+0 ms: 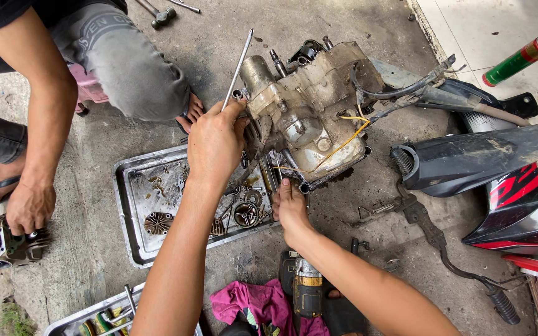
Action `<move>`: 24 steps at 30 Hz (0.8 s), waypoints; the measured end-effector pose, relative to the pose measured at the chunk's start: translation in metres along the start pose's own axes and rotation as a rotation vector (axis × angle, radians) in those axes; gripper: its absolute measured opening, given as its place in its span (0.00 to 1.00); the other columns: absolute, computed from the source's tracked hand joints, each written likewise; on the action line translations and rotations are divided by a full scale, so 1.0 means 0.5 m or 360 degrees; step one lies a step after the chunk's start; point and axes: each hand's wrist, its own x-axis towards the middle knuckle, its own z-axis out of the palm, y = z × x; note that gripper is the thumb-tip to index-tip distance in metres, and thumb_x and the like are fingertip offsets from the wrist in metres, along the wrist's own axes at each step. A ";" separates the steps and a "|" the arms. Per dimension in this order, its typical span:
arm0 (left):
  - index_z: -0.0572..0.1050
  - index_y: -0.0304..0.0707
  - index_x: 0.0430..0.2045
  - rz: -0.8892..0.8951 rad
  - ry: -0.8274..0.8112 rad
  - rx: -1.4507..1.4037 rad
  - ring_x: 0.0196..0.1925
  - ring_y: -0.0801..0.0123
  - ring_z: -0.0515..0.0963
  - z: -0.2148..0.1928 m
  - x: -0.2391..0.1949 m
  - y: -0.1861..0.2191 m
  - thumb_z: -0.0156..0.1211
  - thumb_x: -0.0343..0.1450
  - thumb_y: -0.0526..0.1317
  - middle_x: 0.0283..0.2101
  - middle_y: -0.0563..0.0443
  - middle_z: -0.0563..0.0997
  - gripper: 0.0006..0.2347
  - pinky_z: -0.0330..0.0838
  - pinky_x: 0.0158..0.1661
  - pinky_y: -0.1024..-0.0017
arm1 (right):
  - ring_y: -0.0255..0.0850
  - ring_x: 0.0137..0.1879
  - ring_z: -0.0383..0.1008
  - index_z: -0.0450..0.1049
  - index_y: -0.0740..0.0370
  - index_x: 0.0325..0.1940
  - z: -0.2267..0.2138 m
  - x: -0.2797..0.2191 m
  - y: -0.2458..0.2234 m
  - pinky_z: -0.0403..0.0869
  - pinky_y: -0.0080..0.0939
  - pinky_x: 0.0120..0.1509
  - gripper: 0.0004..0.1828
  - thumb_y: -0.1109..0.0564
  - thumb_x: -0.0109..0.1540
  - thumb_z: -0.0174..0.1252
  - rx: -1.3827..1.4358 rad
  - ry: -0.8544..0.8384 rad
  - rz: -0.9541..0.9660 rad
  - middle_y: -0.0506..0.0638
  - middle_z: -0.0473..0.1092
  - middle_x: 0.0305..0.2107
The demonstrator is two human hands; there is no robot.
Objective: The person uses a cordless impact driver and a screwdriver to remove bolts and disassemble parts of a motorcycle engine. They place removed components into a metal tray and wipe the engine with a cloth while another person assists by holding parts.
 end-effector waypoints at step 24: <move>0.79 0.31 0.43 0.0388 0.0021 -0.0136 0.16 0.72 0.72 -0.095 -0.190 0.086 0.60 0.75 0.38 0.38 0.45 0.80 0.08 0.68 0.10 0.75 | 0.55 0.62 0.73 0.75 0.57 0.62 -0.584 0.075 0.462 0.63 0.53 0.72 0.21 0.50 0.67 0.51 -0.1901 0.0729 -0.0466 0.55 0.72 0.58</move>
